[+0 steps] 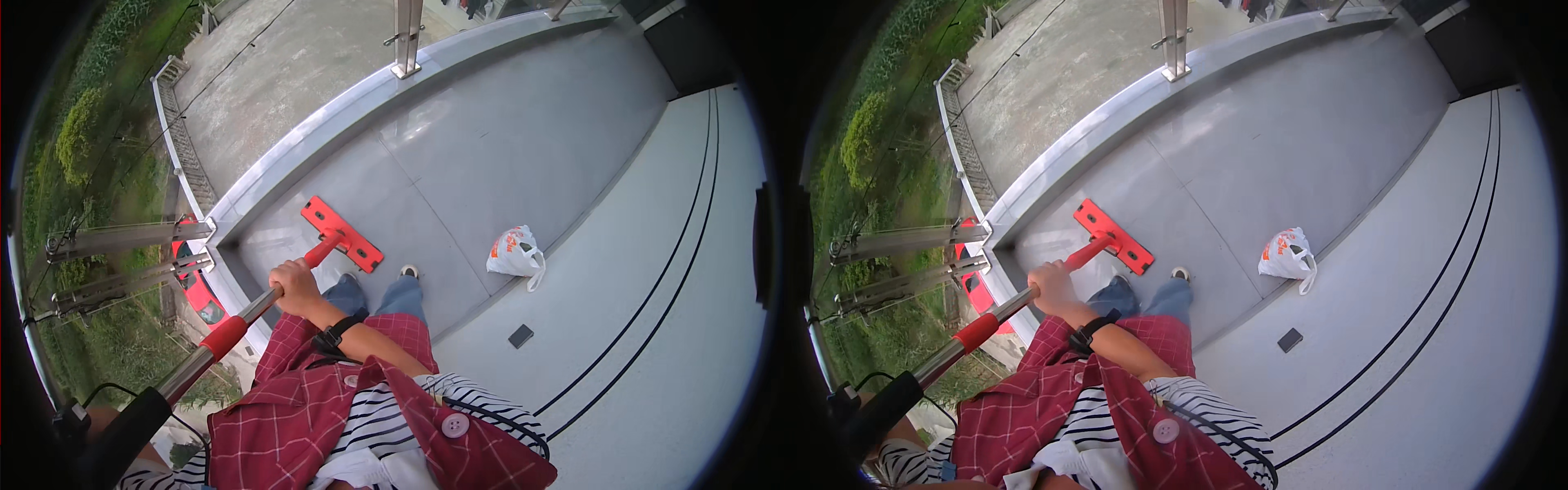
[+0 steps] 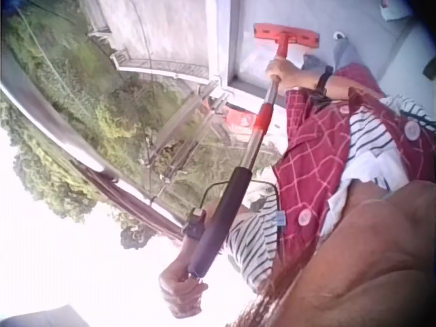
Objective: Washing a mop pad in a bucket and then mopping a balcony floor.
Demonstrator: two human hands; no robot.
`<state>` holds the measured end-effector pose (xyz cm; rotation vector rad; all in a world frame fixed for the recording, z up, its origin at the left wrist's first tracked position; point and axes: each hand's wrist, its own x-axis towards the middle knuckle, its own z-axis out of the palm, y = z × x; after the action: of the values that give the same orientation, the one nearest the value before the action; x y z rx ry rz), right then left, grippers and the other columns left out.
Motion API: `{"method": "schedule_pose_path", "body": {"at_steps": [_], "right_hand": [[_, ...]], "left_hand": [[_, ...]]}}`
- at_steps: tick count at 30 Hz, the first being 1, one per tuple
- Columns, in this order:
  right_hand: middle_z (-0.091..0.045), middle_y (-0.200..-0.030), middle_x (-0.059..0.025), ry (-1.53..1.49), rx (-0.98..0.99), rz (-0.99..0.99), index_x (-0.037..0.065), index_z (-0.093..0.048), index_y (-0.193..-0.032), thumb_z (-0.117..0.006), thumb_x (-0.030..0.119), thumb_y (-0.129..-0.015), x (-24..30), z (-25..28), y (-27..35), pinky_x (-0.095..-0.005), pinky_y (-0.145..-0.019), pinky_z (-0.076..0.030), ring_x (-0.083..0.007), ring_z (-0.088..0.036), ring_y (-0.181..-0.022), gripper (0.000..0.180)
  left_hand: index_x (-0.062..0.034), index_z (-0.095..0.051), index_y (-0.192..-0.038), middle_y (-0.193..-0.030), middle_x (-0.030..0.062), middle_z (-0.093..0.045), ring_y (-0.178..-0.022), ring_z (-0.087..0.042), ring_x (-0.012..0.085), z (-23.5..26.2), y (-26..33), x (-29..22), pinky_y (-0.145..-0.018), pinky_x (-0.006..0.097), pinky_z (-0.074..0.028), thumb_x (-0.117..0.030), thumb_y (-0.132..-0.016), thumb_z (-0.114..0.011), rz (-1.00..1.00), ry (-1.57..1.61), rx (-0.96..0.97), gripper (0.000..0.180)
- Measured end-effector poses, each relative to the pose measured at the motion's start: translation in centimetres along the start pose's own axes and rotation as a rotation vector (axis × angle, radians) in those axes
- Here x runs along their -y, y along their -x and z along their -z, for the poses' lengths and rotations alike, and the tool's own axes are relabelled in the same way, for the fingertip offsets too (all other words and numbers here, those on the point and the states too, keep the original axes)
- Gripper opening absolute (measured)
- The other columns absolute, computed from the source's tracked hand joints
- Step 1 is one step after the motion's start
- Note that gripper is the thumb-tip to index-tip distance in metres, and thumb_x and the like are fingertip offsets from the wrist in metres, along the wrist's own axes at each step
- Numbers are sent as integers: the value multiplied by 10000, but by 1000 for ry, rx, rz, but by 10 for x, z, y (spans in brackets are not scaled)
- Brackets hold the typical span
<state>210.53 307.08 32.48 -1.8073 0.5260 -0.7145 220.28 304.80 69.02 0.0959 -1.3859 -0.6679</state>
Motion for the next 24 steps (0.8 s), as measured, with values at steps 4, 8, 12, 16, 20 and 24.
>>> {"method": "schedule_pose_path", "body": {"at_steps": [4,8,12,16,20,24], "right_hand": [[-498,-600,-27,154,-171,45,127,-468,-614,-542,38,-604,-21,63,0,-364,-680,-343,-240,-508,-653,117],[-506,-631,-14,355,-288,50,131,-454,-625,-586,89,-634,-69,138,-23,-371,-679,-341,-235,-509,-688,139],[-530,-673,-26,487,-383,-31,112,-462,-629,-552,83,-679,-135,203,-61,-378,-721,-351,-257,-516,-737,106],[-522,-669,-14,520,-380,-13,121,-450,-624,-550,77,-677,-188,227,-88,-387,-717,-362,-264,-520,-751,122],[-519,-675,-14,565,-274,-26,124,-453,-628,-562,52,-662,-192,199,-94,-392,-716,-367,-265,-522,-766,136],[-527,-697,-12,615,-102,-19,127,-463,-634,-579,34,-650,-190,155,-92,-395,-733,-364,-259,-525,-787,150]], "left_hand": [[-138,-542,-566,-425,-59,-451,-365,-481,52,-15,-3,16,-410,182,-329,-108,-778,-527,-47,-28,-16,215],[-137,-565,-559,-414,-64,-467,-357,-489,45,-37,-4,22,-400,167,-322,-100,-774,-542,-89,-64,-24,219],[-136,-588,-552,-404,-68,-483,-348,-498,38,-50,4,19,-390,153,-315,-92,-770,-558,-153,-46,-8,224],[-49,-607,-672,-495,12,-540,-451,-578,127,-27,54,31,-473,216,-433,-32,-773,-544,83,-436,-2,120],[-43,-592,-766,-566,29,-574,-527,-607,138,-9,97,-11,-542,237,-468,-26,-788,-579,153,-623,-142,31],[-63,-562,-730,-556,13,-569,-508,-597,127,-8,132,-53,-524,239,-463,-76,-818,-601,186,-673,-250,98]]}}
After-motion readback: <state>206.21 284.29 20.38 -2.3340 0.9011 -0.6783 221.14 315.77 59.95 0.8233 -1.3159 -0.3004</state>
